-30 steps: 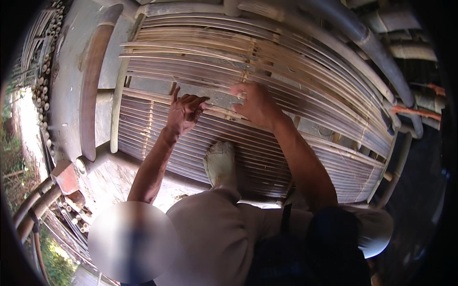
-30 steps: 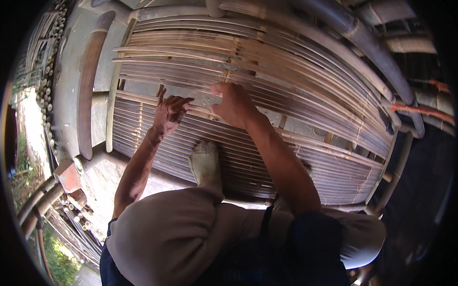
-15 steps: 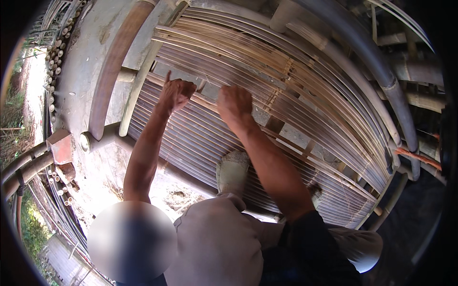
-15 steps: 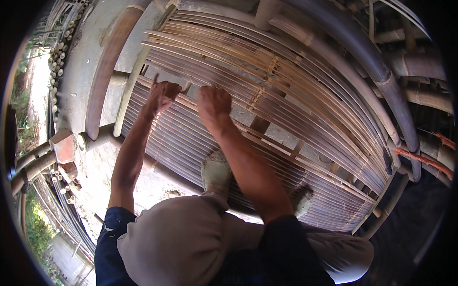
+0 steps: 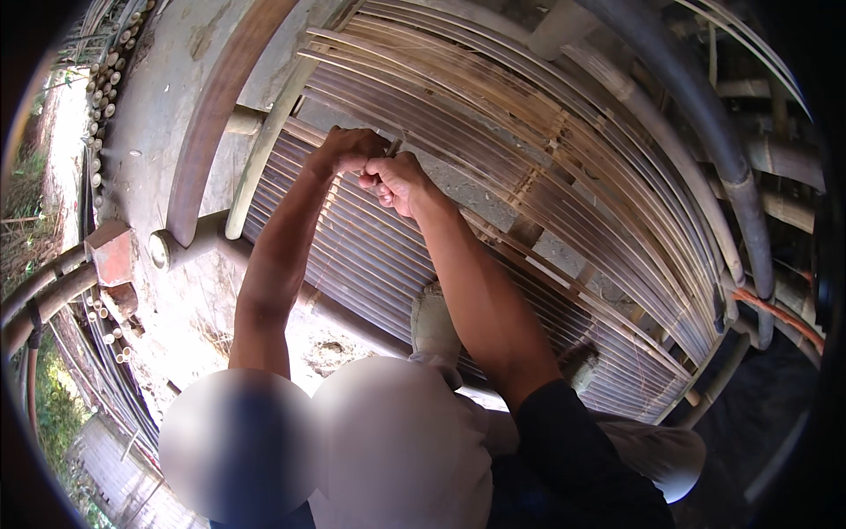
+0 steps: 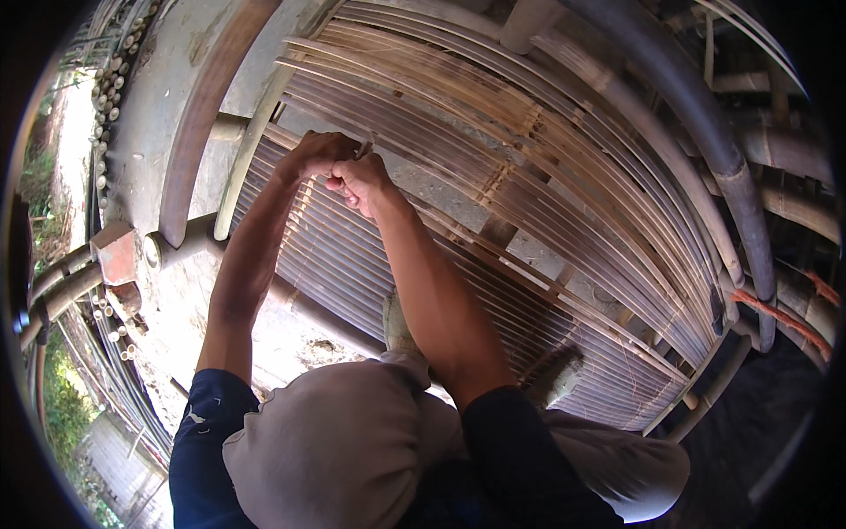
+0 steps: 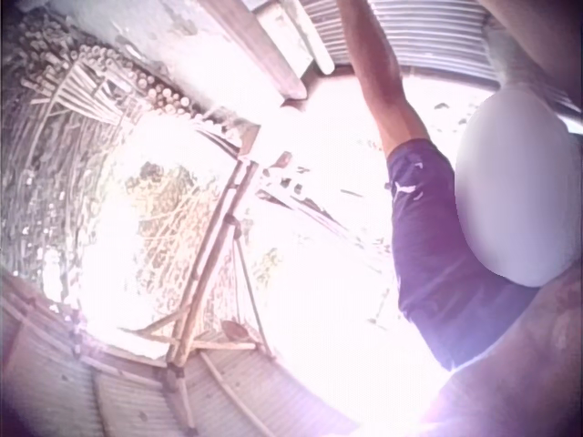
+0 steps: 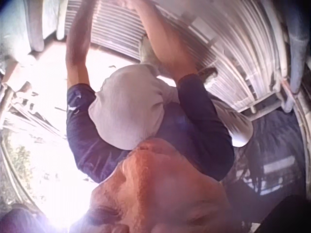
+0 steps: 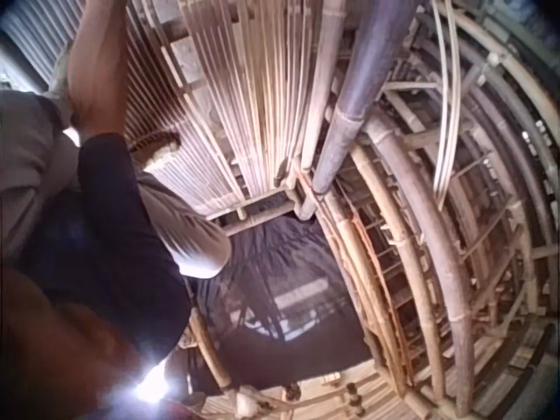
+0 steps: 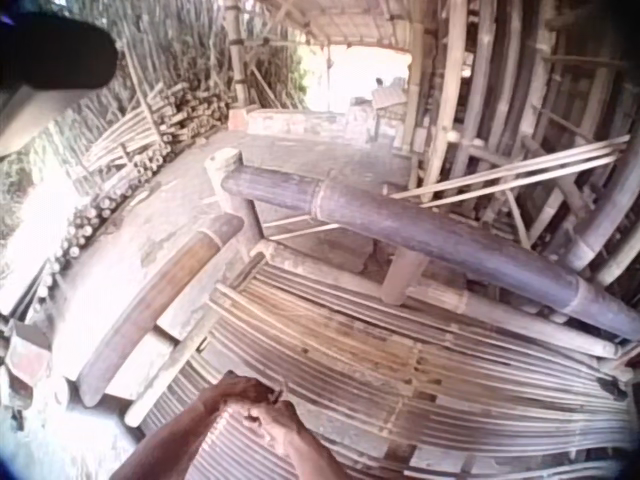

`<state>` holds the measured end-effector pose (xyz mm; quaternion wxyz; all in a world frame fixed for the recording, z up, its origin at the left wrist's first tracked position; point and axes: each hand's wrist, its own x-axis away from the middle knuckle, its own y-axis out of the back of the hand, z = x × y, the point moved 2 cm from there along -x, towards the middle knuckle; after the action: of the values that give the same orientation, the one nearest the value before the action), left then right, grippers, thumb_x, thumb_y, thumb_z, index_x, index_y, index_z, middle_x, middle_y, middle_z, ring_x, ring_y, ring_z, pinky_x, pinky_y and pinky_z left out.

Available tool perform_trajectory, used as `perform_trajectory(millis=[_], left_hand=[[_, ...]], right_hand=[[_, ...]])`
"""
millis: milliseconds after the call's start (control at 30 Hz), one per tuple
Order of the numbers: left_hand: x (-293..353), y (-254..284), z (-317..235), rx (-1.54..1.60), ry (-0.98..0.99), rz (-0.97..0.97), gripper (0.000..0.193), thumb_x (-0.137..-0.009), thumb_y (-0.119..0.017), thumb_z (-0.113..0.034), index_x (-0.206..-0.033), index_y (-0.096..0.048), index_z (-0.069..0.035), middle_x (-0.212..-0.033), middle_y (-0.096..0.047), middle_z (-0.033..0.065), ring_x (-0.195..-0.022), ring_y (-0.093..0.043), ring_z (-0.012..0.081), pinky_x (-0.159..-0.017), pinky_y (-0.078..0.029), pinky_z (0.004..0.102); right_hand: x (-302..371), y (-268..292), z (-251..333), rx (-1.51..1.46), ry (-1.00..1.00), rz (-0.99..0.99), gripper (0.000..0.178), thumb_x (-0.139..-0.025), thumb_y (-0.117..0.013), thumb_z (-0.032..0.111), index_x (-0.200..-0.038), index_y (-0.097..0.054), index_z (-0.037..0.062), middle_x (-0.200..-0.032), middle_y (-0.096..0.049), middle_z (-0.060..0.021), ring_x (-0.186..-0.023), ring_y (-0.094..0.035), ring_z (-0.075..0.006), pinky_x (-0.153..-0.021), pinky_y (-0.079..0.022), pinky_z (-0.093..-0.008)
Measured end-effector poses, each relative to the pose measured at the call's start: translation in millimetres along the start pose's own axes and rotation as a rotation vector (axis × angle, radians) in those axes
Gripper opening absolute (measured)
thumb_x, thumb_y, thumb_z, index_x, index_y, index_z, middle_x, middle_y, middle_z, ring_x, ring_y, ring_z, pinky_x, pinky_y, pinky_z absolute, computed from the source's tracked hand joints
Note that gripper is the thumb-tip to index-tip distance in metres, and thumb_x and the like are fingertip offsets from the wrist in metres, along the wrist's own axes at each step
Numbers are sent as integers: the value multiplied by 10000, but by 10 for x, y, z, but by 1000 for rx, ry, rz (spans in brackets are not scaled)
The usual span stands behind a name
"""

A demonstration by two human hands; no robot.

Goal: The person weaves thin bamboo strips into a large circular frame using their hands. They interlace the strips through existing horizontal slats and secure them with orange twine.

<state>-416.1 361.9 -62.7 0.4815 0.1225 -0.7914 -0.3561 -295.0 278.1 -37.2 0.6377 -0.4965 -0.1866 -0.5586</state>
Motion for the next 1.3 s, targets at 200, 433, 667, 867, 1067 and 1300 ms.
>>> perform_trajectory(millis=[200, 433, 667, 867, 1067, 1300], left_hand=[[138, -178, 81, 246, 90, -498, 116, -887, -621, -217, -853, -689, -131, -800, -711, 61, -813, -681, 275, -1023, -413, 563], [1186, 109, -697, 216, -174, -998, 42, -859, -690, -145, -877, -724, -128, -841, -703, 31, -891, -693, 219, -1120, -303, 638], [981, 40, -234, 380, -4, -711, 295, -1022, -529, -320, -1225, -669, -158, -1186, -700, 49, -1162, -629, 237, -1180, -183, 633], [563, 39, -89, 214, -53, -275, 367, -1054, -412, -412, -1352, -591, -295, -1309, -631, 19, -1322, -498, 230, -1135, 22, 771], [571, 31, -121, 19, -17, -177, 293, -1049, -448, -379, -1236, -653, -283, -1273, -644, 9, -1286, -519, 215, -1126, -56, 801], [607, -107, -126, -66, -129, -413, 155, -1023, -524, -287, -1107, -643, -233, -1061, -643, -3, -1168, -576, 206, -1189, -146, 682]], right_hand=[[128, 294, 17, 750, 503, -174, 306, -906, -598, 138, -1119, -591, -81, -882, -676, -209, -453, -535, -127, -384, -414, -241], [451, 181, 210, -9, 436, 235, 948, -901, -567, 664, -1489, -324, -39, -1286, -579, -272, -847, -675, -258, -796, -607, -401], [908, 454, -68, 1333, 534, -551, 665, -981, -493, 591, -1084, -640, -50, -842, -716, -227, -830, -729, -250, -733, -573, -332], [1503, 669, -588, 916, -388, 640, 442, -1034, -491, 386, -1095, -663, -17, -775, -739, -134, -592, -703, -196, -519, -533, -284], [1700, 20, 103, 466, 198, 743, 464, -1058, -436, 410, -1156, -671, 23, -1029, -743, -128, -943, -707, -156, -637, -553, -288], [1190, 296, 628, 1796, 1130, -712, 247, -994, -515, 201, -1045, -677, 23, -1001, -720, -149, -792, -710, -191, -684, -575, -357]])
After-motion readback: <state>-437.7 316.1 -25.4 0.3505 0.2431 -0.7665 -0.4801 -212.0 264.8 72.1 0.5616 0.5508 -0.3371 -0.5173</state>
